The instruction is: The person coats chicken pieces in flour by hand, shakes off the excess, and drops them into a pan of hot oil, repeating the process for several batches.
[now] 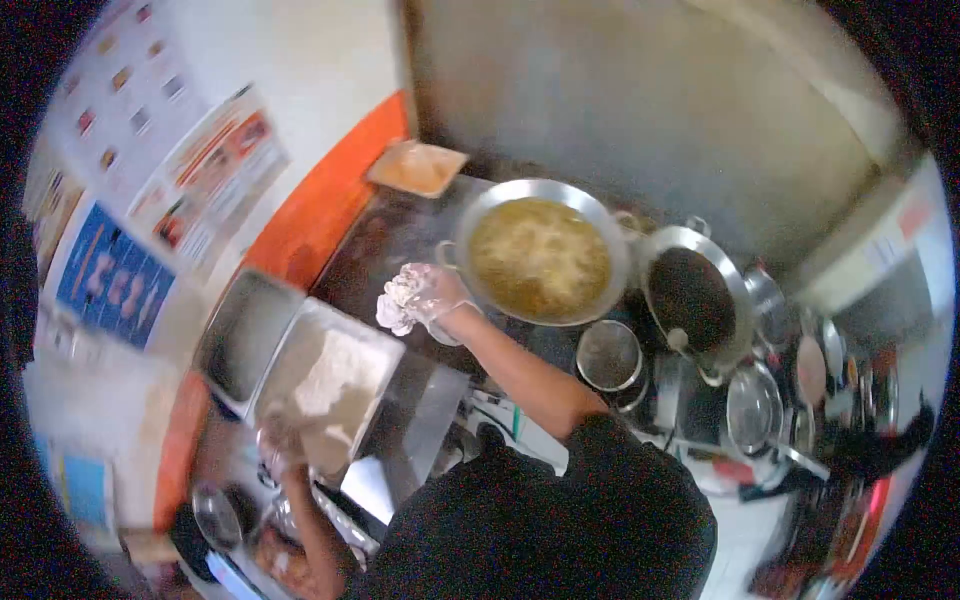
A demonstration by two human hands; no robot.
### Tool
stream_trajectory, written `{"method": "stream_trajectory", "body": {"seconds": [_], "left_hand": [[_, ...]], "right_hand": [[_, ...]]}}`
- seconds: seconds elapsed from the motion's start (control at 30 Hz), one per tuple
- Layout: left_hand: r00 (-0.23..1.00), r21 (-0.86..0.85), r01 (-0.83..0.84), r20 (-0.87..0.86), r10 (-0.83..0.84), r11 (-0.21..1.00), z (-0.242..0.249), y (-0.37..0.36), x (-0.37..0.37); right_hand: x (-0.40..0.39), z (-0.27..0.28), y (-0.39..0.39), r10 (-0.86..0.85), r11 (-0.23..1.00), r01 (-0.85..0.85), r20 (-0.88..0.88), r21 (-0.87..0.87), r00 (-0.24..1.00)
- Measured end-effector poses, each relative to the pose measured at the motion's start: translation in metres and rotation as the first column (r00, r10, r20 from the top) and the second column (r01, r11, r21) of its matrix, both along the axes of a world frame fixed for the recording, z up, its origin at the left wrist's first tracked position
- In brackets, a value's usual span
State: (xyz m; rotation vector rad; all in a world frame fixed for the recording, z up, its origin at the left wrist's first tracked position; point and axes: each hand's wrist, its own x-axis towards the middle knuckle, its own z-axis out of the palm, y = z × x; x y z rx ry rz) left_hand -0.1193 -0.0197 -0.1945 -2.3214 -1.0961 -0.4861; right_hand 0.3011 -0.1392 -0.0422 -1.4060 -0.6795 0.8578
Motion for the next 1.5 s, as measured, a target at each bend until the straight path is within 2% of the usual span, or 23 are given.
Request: {"method": "stream_trajectory", "body": {"seconds": [0.03,0.07,0.1,0.13,0.2,0.23,0.37,0.47,0.53,0.63,0.7,0.77,0.8,0.9,0.97,1.03,1.1,1.17,1.23,1.3,1.4,1.47,1.5], "left_hand": [[0.999,-0.082,-0.007,0.053,0.012,0.997,0.020,0.001,0.007],[0.994,-0.160,-0.012,0.107,0.030,0.987,0.050,-0.002,0.018],[0.882,-0.533,0.118,0.443,0.158,0.838,0.079,-0.019,0.025],[0.894,-0.476,0.070,0.420,0.157,0.877,0.068,-0.014,0.022],[0.882,-0.414,0.040,0.443,0.163,0.909,0.039,-0.006,0.004],[0.855,-0.407,0.061,0.493,0.163,0.912,0.032,-0.002,-0.004],[0.436,-0.439,0.463,0.869,0.233,0.770,0.028,0.013,-0.008],[0.510,-0.246,0.434,0.860,-0.011,0.866,0.047,0.012,0.006],[0.496,-0.214,0.468,0.866,-0.055,0.857,0.051,0.017,0.012],[0.126,-0.265,0.771,0.955,0.269,0.580,0.036,0.049,-0.007],[-0.128,-0.051,0.944,0.854,0.505,0.325,0.032,0.065,-0.014],[0.255,-0.229,0.699,0.965,0.063,0.677,0.048,0.058,0.000],[0.467,-0.237,0.573,0.881,-0.076,0.784,0.072,0.046,0.015],[0.888,-0.045,0.265,0.401,-0.225,0.963,0.160,0.005,0.069],[0.657,-0.139,0.447,0.722,-0.219,0.884,0.157,0.015,0.086],[0.621,-0.140,0.506,0.744,-0.246,0.851,0.180,0.015,0.112],[0.794,-0.097,0.458,0.491,-0.357,0.884,0.243,-0.011,0.166],[0.747,-0.040,0.585,0.416,-0.519,0.810,0.266,-0.019,0.201],[0.650,-0.036,0.693,0.463,-0.603,0.720,0.270,-0.012,0.237],[0.655,-0.103,0.751,0.244,-0.715,0.652,0.297,-0.016,0.283],[0.580,-0.341,0.801,0.648,-0.494,0.493,0.284,-0.031,0.352],[0.624,-0.174,0.776,0.349,-0.699,0.606,0.269,-0.027,0.399],[0.609,-0.303,0.791,0.473,-0.637,0.532,0.263,-0.031,0.420]], "right_hand": [[0.023,-0.001,-0.024,-0.079,0.996,0.092,0.456,-0.005,0.887],[0.046,0.001,-0.034,0.039,0.961,0.163,0.693,-0.224,0.720],[0.068,-0.001,-0.044,0.225,0.868,0.280,0.828,-0.410,0.513],[0.099,-0.032,-0.060,0.293,0.876,0.314,0.920,-0.367,0.259],[0.150,-0.091,-0.092,0.249,0.861,0.390,0.939,-0.327,0.239],[0.155,-0.076,-0.110,0.311,0.820,0.482,0.947,-0.310,0.080],[0.192,-0.101,-0.145,0.340,0.635,0.600,0.873,-0.487,0.349],[0.184,-0.091,-0.155,0.253,0.628,0.622,0.878,-0.468,0.406],[0.210,-0.150,-0.142,0.215,0.651,0.633,0.902,-0.418,0.375],[0.224,-0.186,-0.132,0.195,0.748,0.477,0.839,-0.462,0.507],[0.196,-0.135,-0.128,0.162,0.721,0.532,0.854,-0.444,0.494],[0.179,-0.090,-0.135,0.129,0.688,0.533,0.806,-0.493,0.578],[0.178,-0.082,-0.136,0.111,0.672,0.531,0.779,-0.517,0.617],[0.209,-0.127,-0.150,-0.011,0.745,0.616,0.919,-0.255,0.395],[0.201,-0.087,-0.175,-0.092,0.761,0.592,0.860,-0.264,0.502],[0.184,-0.055,-0.203,-0.291,0.818,0.566,0.779,-0.098,0.556],[0.182,-0.063,-0.241,-0.353,0.838,0.539,0.840,0.087,0.413],[0.182,-0.062,-0.274,-0.262,0.824,0.564,0.919,0.054,0.294],[0.166,-0.062,-0.309,-0.306,0.763,0.646,0.866,-0.025,0.395],[0.156,-0.073,-0.345,-0.397,0.681,0.725,0.779,-0.105,0.486],[0.127,-0.070,-0.380,-0.414,0.595,0.791,0.790,-0.141,0.452],[0.102,-0.065,-0.400,-0.564,0.554,0.828,0.694,-0.085,0.448],[0.092,-0.068,-0.408,-0.709,0.524,0.851,0.535,-0.035,0.458]]}}
